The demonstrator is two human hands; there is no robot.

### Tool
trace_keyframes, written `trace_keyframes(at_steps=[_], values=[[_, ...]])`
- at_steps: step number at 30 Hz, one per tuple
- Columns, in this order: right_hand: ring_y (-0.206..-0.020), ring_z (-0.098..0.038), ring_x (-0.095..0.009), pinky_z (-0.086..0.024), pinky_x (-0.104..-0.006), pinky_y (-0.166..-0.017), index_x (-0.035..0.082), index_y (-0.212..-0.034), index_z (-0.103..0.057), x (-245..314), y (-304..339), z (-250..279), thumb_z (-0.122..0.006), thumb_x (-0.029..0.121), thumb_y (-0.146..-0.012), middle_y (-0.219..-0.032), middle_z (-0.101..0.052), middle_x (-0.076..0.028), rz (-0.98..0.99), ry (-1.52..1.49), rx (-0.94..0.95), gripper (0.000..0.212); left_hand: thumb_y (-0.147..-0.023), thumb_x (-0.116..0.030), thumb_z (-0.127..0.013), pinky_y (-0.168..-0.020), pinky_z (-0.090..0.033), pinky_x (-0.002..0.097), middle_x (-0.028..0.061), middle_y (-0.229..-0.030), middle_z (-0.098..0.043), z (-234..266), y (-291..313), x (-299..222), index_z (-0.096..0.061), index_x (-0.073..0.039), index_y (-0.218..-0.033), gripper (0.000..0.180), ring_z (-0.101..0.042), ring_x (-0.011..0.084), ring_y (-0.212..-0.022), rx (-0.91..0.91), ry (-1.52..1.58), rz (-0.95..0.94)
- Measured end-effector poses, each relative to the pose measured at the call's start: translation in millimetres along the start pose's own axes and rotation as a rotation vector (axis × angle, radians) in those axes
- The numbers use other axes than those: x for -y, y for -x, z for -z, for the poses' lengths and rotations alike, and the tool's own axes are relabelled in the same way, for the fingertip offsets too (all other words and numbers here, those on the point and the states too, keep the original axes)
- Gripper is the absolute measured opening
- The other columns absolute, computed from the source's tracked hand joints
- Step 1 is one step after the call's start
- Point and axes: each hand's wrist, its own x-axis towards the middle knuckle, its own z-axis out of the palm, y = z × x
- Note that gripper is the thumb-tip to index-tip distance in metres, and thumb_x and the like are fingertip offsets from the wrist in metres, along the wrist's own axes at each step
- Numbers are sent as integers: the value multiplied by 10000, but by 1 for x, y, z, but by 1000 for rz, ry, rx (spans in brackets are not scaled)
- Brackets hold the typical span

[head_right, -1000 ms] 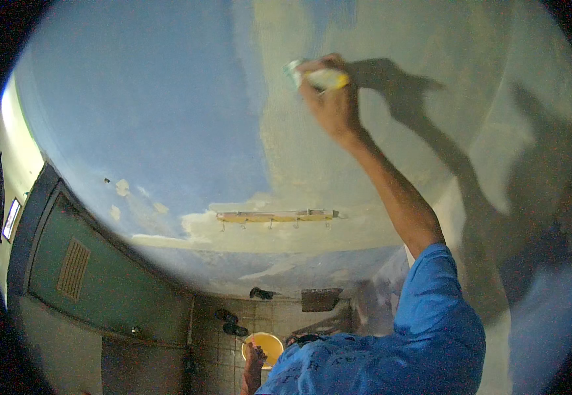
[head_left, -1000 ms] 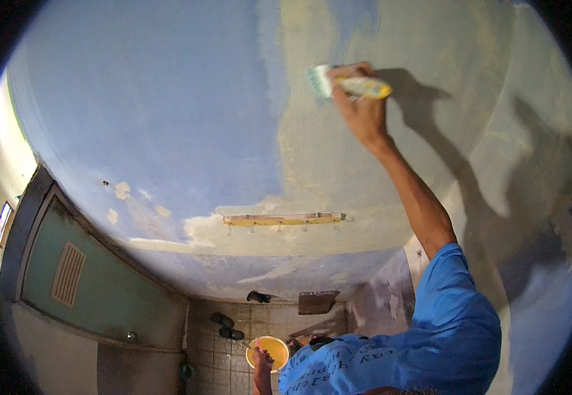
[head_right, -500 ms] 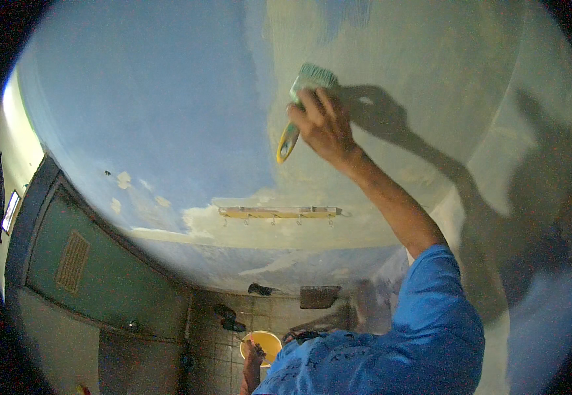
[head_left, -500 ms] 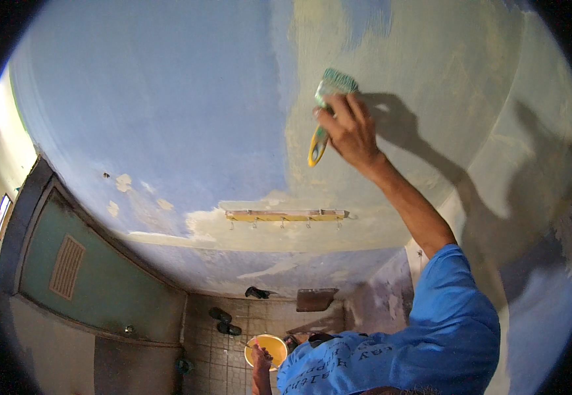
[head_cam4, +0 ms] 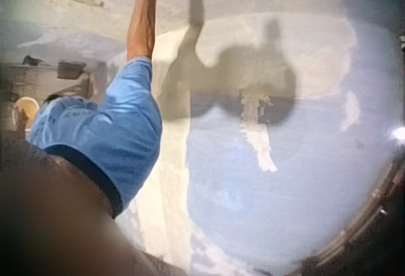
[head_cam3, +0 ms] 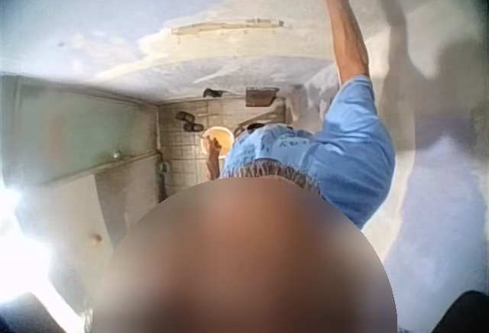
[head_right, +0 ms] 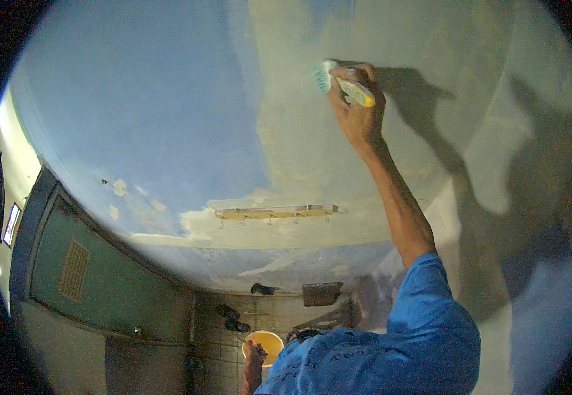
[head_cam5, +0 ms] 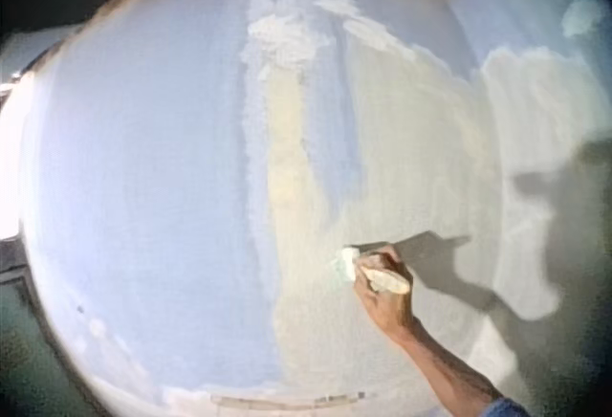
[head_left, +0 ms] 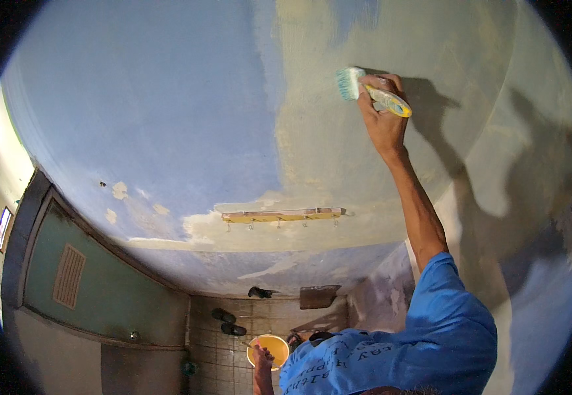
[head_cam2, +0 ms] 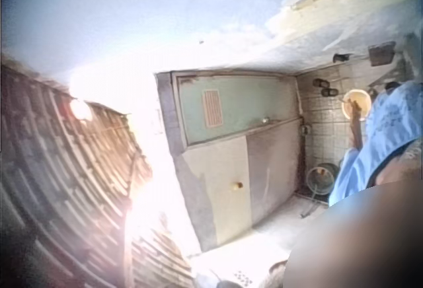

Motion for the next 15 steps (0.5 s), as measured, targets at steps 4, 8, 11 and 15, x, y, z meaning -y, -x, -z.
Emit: trace_keyframes(at_steps=[4,8,11,15], values=[[-931,-633,-242,-534,-348,-741,111,-1026,-685,7,-3,1,-758,19,-746,-1046,-615,-69,164,128,-61,303,-918,-616,-477,-437,-364,351,22,-631,-444,24,-26,15,-513,-111,-943,507,-422,189,-463,-3,-15,65],[-933,-607,-234,-533,-340,-714,71,-972,-728,32,16,-14,-696,-2,-793,-1049,-618,-88,263,169,132,197,-883,-739,-505,-428,-420,379,12,-616,-446,30,-40,17,-524,-165,-970,581,-467,207,-482,6,-33,128],[-895,-599,-244,-524,-360,-746,71,-952,-722,55,49,-35,-647,-70,-739,-998,-630,-94,323,137,236,267,-891,-734,-491,-438,-408,380,11,-595,-441,7,-28,5,-517,-147,-924,589,-458,210,-480,8,-144,68],[-900,-616,-243,-543,-353,-739,73,-962,-704,71,69,-34,-653,-70,-737,-968,-634,-72,309,-18,416,271,-880,-761,-479,-461,-401,381,13,-639,-470,23,-44,9,-517,-129,-935,635,-447,204,-484,21,-77,153]])
